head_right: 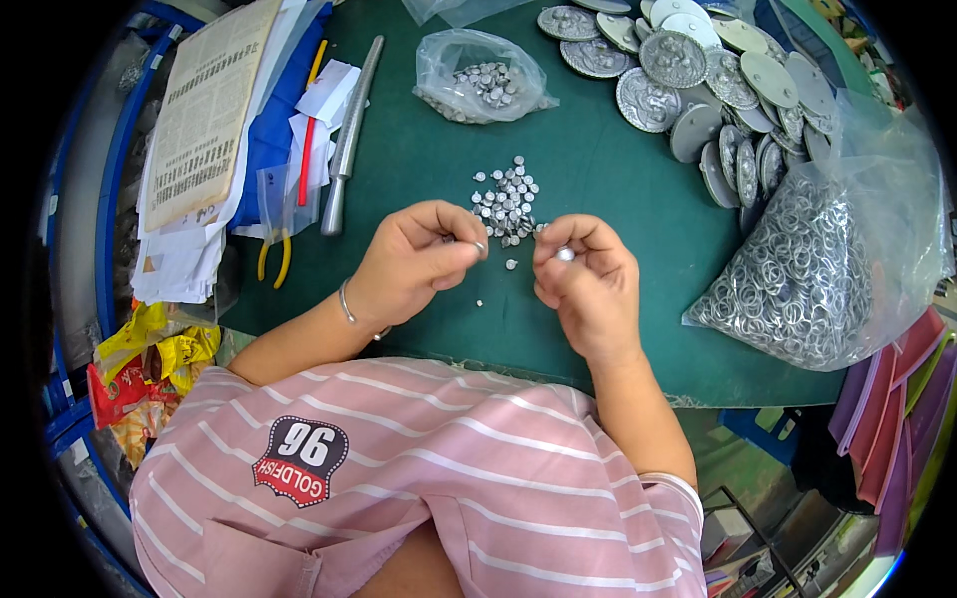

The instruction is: The person sits at a green workbench and manually assembles small silver metal components. They first handle small cylindrical beads, picking them up and placing them into a small plastic bag. Later, they pour a large quantity of metal jump rings onto the table and begin linking them together by hand to form a chain.

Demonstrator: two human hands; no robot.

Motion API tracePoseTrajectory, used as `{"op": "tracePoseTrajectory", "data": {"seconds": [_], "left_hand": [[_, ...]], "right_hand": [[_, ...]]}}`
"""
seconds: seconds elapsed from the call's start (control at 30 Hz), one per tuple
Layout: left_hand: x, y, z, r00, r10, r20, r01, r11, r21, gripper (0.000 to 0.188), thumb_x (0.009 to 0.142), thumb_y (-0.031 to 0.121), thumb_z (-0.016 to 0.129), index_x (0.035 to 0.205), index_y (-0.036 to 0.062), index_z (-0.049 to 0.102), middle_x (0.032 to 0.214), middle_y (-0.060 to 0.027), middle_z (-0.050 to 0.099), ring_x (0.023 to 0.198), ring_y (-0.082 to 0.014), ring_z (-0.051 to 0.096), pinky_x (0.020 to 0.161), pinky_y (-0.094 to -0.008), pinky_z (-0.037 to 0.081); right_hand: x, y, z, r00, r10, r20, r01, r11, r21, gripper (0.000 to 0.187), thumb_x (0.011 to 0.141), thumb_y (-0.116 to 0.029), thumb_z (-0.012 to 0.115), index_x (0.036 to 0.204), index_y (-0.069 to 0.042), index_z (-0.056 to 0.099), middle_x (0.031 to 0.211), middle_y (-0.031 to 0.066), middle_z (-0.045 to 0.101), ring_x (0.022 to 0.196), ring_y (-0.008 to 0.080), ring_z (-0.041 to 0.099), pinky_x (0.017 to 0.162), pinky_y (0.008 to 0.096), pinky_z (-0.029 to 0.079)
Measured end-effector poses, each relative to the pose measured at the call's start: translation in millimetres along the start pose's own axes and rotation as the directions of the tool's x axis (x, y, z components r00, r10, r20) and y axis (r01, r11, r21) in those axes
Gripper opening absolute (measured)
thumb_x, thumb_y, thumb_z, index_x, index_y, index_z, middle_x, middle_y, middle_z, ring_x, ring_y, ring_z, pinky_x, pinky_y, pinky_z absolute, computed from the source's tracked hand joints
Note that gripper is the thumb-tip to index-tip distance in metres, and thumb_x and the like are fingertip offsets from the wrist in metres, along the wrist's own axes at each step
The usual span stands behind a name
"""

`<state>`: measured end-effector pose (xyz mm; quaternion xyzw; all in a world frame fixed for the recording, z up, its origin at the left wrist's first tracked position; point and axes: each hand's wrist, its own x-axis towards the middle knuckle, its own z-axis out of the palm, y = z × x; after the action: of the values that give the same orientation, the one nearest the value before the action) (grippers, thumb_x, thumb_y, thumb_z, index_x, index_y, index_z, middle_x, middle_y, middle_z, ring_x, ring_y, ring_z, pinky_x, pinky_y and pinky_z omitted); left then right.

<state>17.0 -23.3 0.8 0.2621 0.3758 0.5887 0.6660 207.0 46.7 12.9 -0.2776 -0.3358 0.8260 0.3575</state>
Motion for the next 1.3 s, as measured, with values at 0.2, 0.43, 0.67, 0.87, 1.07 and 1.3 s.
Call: {"op": "tracePoseTrajectory", "data": {"seconds": [0.2,0.43,0.67,0.87,1.07,1.3], "left_hand": [[12,6,-15,0.976,0.129,-0.175,0.003,0.796,0.605,0.008,0.078,0.003,0.066,0.085,0.0028,0.062,0.084,-0.0031,0.061,0.064,-0.0082,0.051,0.055,-0.0198,0.040],[13,-2,-12,0.938,0.299,0.174,-0.236,0.186,0.954,0.010,0.075,0.005,0.070,0.084,0.0024,0.065,0.070,-0.0085,0.051,0.060,-0.0215,0.053,0.056,-0.0314,0.044],[12,-3,-13,0.926,0.300,0.228,-0.264,0.084,0.961,0.010,0.074,0.004,0.070,0.081,0.0034,0.062,0.075,-0.0098,0.053,0.065,-0.0268,0.056,0.060,-0.0360,0.046],[10,0,-12,0.934,0.271,0.231,-0.268,0.106,0.958,0.013,0.072,0.002,0.070,0.079,0.0034,0.059,0.076,-0.0099,0.053,0.066,-0.0277,0.056,0.059,-0.0373,0.046],[11,4,-12,0.948,0.187,0.258,-0.304,0.287,0.909,0.014,0.072,0.000,0.069,0.080,0.0024,0.058,0.076,-0.0069,0.054,0.063,-0.0194,0.056,0.058,-0.0311,0.045],[10,14,-15,0.986,-0.151,-0.067,0.159,0.980,0.122,0.009,0.076,-0.001,0.057,0.082,0.0038,0.052,0.080,-0.0054,0.057,0.052,-0.0066,0.046,0.044,-0.0193,0.034]], "right_hand": [[6,4,-3,0.968,-0.161,0.190,0.238,0.372,-0.897,0.006,0.078,-0.002,0.067,0.084,-0.002,0.068,0.073,0.0058,0.056,0.063,0.0159,0.054,0.055,0.0288,0.043],[8,14,-1,0.911,-0.197,0.362,0.372,0.016,-0.928,0.012,0.072,-0.002,0.070,0.084,-0.003,0.068,0.072,0.0089,0.054,0.068,0.0264,0.057,0.060,0.0368,0.047],[4,14,-3,0.940,-0.171,0.295,0.309,0.061,-0.949,0.014,0.070,-0.001,0.071,0.082,-0.003,0.066,0.073,0.0086,0.054,0.068,0.0266,0.057,0.059,0.0367,0.047],[-1,12,1,0.926,-0.229,0.302,0.351,0.221,-0.910,0.012,0.070,0.001,0.073,0.079,-0.003,0.067,0.071,0.0057,0.053,0.061,0.0186,0.052,0.055,0.0307,0.043],[2,-1,-10,0.990,0.044,0.132,-0.048,0.998,0.030,0.008,0.077,0.002,0.066,0.080,-0.001,0.058,0.075,0.0033,0.054,0.061,0.0062,0.043,0.049,0.0204,0.033],[16,13,1,0.978,-0.185,0.097,0.131,0.182,-0.975,0.015,0.079,-0.016,0.070,0.078,-0.002,0.065,0.068,0.0060,0.062,0.058,0.0206,0.059,0.053,0.0315,0.046]]}}
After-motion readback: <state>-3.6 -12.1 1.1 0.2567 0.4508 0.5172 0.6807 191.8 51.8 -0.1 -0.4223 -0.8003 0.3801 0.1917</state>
